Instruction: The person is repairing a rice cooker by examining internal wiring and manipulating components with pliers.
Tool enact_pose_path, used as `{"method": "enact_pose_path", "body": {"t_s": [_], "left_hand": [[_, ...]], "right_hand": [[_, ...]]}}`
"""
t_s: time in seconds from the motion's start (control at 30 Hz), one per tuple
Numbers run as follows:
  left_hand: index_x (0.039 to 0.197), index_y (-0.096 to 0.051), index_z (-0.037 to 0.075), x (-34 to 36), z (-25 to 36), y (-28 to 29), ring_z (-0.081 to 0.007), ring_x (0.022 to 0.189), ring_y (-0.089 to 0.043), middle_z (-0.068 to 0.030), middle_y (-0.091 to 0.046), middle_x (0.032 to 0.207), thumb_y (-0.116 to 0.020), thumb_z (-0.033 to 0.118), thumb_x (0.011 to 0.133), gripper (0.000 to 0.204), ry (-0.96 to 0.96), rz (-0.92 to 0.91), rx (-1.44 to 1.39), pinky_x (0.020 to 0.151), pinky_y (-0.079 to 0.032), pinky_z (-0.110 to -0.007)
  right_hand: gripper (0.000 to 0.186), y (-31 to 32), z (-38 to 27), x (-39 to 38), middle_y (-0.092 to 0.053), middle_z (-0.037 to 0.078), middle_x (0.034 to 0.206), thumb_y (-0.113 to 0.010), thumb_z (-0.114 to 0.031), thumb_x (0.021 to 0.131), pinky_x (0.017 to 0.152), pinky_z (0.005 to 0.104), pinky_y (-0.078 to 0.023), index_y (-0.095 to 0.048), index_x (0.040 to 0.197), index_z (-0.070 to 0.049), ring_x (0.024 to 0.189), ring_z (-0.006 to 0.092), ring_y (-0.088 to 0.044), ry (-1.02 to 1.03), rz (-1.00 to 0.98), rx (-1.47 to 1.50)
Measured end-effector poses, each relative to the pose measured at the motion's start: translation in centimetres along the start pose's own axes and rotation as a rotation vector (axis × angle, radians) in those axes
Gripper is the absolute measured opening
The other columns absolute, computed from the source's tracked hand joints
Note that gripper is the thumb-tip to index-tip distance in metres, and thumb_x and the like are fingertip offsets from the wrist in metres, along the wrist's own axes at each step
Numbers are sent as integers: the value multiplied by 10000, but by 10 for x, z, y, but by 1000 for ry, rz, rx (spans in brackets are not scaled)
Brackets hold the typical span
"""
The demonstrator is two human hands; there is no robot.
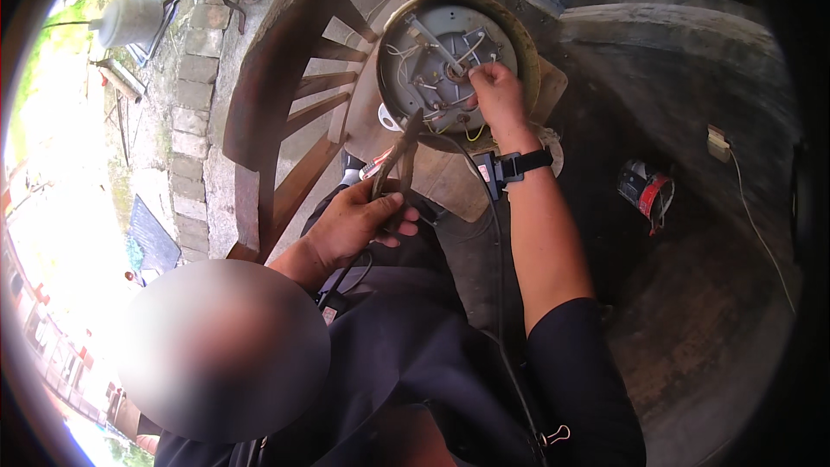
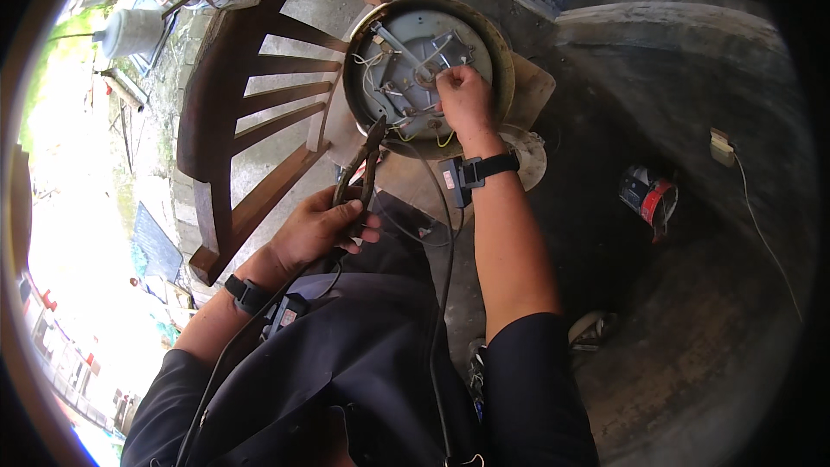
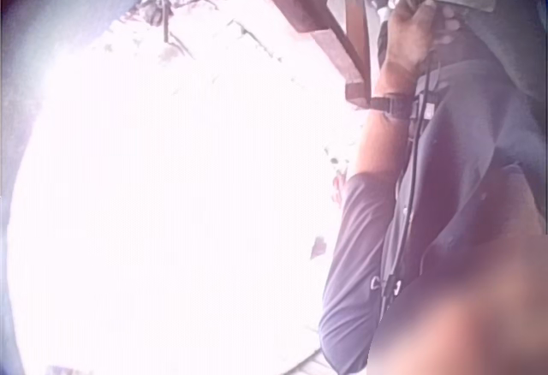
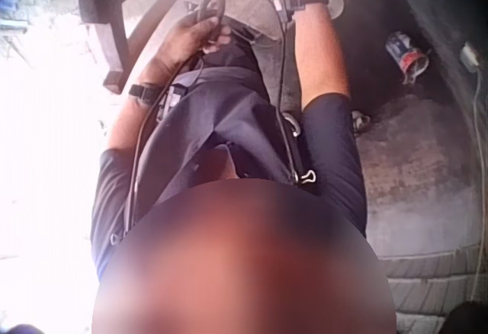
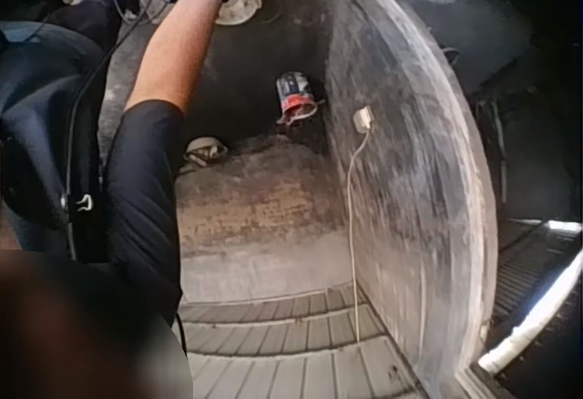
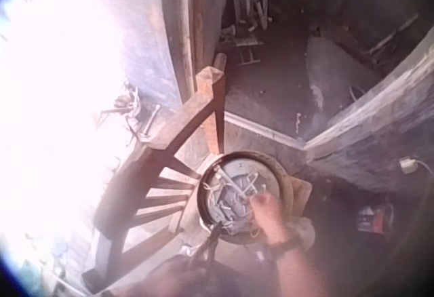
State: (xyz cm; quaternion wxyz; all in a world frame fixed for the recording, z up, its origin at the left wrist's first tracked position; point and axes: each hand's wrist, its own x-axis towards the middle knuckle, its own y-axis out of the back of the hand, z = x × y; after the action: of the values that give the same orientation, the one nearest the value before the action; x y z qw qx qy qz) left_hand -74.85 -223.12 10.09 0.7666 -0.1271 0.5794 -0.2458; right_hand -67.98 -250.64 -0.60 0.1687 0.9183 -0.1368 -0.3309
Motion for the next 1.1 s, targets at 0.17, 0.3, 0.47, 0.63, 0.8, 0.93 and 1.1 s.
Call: {"method": "enact_pose_path", "body": {"t_s": [0.17, 0.3, 0.47, 0.63, 0.8, 0.93, 1.1], "left_hand": [[1370, -487, 18, -4, 2, 5, -196, 937, -716, -122, -694, 1104, -539, 238, 1048, 393, 3, -15, -17, 719, -580, -281], [1381, -482, 14, -5, -2, 7, -195, 939, -716, -123, -693, 1105, -541, 238, 1047, 407, -12, -17, -12, 720, -580, -280], [1391, -475, 10, -5, -2, 7, -194, 936, -715, -125, -692, 1105, -543, 238, 1047, 418, -7, -22, -12, 722, -581, -278], [1395, -471, 11, -4, -4, 8, -192, 930, -715, -123, -694, 1099, -542, 242, 1048, 423, -10, -18, -24, 719, -580, -277], [1399, -470, 17, -4, -2, 9, -184, 926, -715, -114, -697, 1094, -533, 245, 1052, 420, -9, -13, -11, 716, -578, -275], [1373, -489, 30, -4, -1, 9, -179, 924, -715, -107, -700, 1086, -531, 251, 1053, 391, -13, -13, -6, 717, -577, -274], [1353, -502, 44, -6, 3, 7, -178, 922, -715, -105, -703, 1075, -537, 249, 1051, 367, -5, -11, -8, 715, -578, -272]], "right_hand": [[202, 18, -8, -2, -661, 94, 949, -688, -130, 860, 732, 392, -552, -666, 1059, -101, 837, 303, -683, 688, 94, -528], [207, 20, -13, -4, -641, 70, 1032, -701, -100, 842, 721, 418, -549, -672, 1045, -136, 857, 325, -666, 850, 6, -715], [133, 21, -11, 4, -630, 57, 970, -682, -134, 874, 704, 423, -549, -681, 1006, -154, 840, 328, -669, 855, 0, -818], [81, 22, -11, 5, -629, 56, 952, -667, -175, 898, 692, 426, -552, -687, 974, -156, 796, 330, -672, 857, 3, -851], [84, 20, -10, 1, -628, 63, 950, -655, -205, 910, 689, 426, -557, -680, 947, -134, 787, 331, -676, 845, 20, -910], [110, 11, -11, -4, -644, 77, 962, -650, -220, 902, 693, 424, -560, -682, 951, -127, 802, 332, -682, 744, 53, -938], [172, 2, -6, 0, -698, 174, 882, -630, -236, 890, 729, 475, -555, -671, 933, -75, 775, 413, -669, 504, 102, -757]]}}
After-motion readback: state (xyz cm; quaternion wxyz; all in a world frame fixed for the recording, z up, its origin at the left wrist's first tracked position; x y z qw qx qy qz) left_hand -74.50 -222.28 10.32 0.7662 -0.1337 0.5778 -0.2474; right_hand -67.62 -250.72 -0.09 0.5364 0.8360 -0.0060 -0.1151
